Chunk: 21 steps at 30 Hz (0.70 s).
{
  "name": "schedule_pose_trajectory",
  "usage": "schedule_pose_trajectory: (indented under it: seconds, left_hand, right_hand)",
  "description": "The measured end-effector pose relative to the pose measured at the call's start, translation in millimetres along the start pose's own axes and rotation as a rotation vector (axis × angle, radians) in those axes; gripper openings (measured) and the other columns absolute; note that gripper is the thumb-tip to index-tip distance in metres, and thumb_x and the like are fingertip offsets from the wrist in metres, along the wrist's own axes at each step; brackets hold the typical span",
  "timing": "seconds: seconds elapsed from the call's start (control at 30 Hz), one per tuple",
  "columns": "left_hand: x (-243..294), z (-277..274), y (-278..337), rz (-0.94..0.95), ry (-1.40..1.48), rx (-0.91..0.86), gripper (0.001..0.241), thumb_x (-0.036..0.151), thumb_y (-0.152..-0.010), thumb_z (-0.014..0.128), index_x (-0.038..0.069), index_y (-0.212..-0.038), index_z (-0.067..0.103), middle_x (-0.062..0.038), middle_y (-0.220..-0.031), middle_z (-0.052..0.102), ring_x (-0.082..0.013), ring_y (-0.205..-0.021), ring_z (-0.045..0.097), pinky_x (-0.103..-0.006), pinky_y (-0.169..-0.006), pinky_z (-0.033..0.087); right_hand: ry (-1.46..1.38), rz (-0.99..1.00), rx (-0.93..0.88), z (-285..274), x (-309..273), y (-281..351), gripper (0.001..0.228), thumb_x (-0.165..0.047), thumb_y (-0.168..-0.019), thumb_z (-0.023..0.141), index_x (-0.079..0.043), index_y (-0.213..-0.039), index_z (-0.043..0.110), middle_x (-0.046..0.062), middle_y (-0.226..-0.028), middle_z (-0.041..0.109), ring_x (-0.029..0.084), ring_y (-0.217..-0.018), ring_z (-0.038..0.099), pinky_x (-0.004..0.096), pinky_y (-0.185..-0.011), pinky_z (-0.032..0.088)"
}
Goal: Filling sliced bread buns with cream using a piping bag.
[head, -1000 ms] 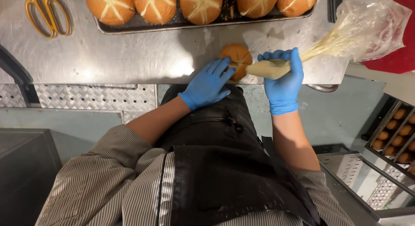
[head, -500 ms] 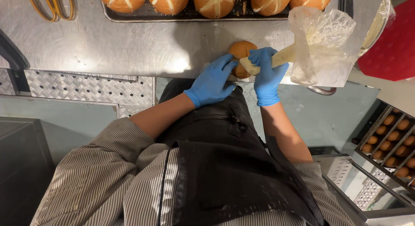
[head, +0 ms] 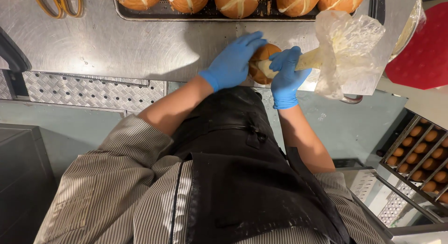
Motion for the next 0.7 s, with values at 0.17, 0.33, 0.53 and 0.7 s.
schedule_pose_trajectory:
  seconds: [0.17,0.33,0.53,0.7]
  left_hand:
    - [3.7,-2.1,-17.7,0.017,0.058,-0.209,0.052,-0.004,-0.078,0.061,0.003,-0.130,0.058,-0.020,-0.129,0.062,-0.0422,-0.119,0.058,-0.0480,-0.101,0.047]
    - [-1.9,-1.0,5.2,-0.078,0.038,-0.203,0.044,-0.007,-0.086,0.052,0.007,-0.127,0.062,-0.018,-0.126,0.063,-0.0416,-0.116,0.061,-0.0482,-0.100,0.050]
    - [15.8,3.4,31.0,-0.137,0.030,-0.165,0.044,-0.007,-0.082,0.051,0.007,-0.123,0.063,-0.018,-0.135,0.054,-0.0400,-0.119,0.060,-0.0505,-0.096,0.046]
    - [0.3,6.5,35.5,-0.310,0.242,-0.099,0.049,-0.009,-0.087,0.048,0.002,-0.134,0.053,-0.019,-0.138,0.050,-0.0402,-0.127,0.056,-0.0453,-0.110,0.048]
  right_hand:
    - [0.095,-0.013,0.003,0.7,0.3,-2.3,0.044,-0.023,-0.117,0.046,-0.005,-0.077,0.048,0.007,-0.062,0.050,0.019,-0.058,0.052,0.037,-0.070,0.054]
    - [0.096,-0.005,0.019,-11.8,-2.8,-3.3,0.041,-0.020,-0.116,0.046,-0.005,-0.078,0.048,0.006,-0.060,0.047,0.018,-0.056,0.047,0.037,-0.070,0.056]
    - [0.030,0.003,0.128,-11.1,3.8,-2.6,0.043,-0.019,-0.116,0.046,-0.005,-0.076,0.047,0.006,-0.059,0.047,0.017,-0.053,0.048,0.037,-0.066,0.054]
    - [0.023,0.014,0.122,-6.1,9.5,-2.2,0.042,-0.021,-0.115,0.048,-0.005,-0.076,0.047,0.006,-0.059,0.047,0.018,-0.052,0.048,0.037,-0.062,0.051]
Point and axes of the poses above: each hand's wrist, its own y-axis away from the middle knuckle, its own z-axis out of the palm, x = y × z, the point moved 5 cm from there along -y, towards the middle knuckle
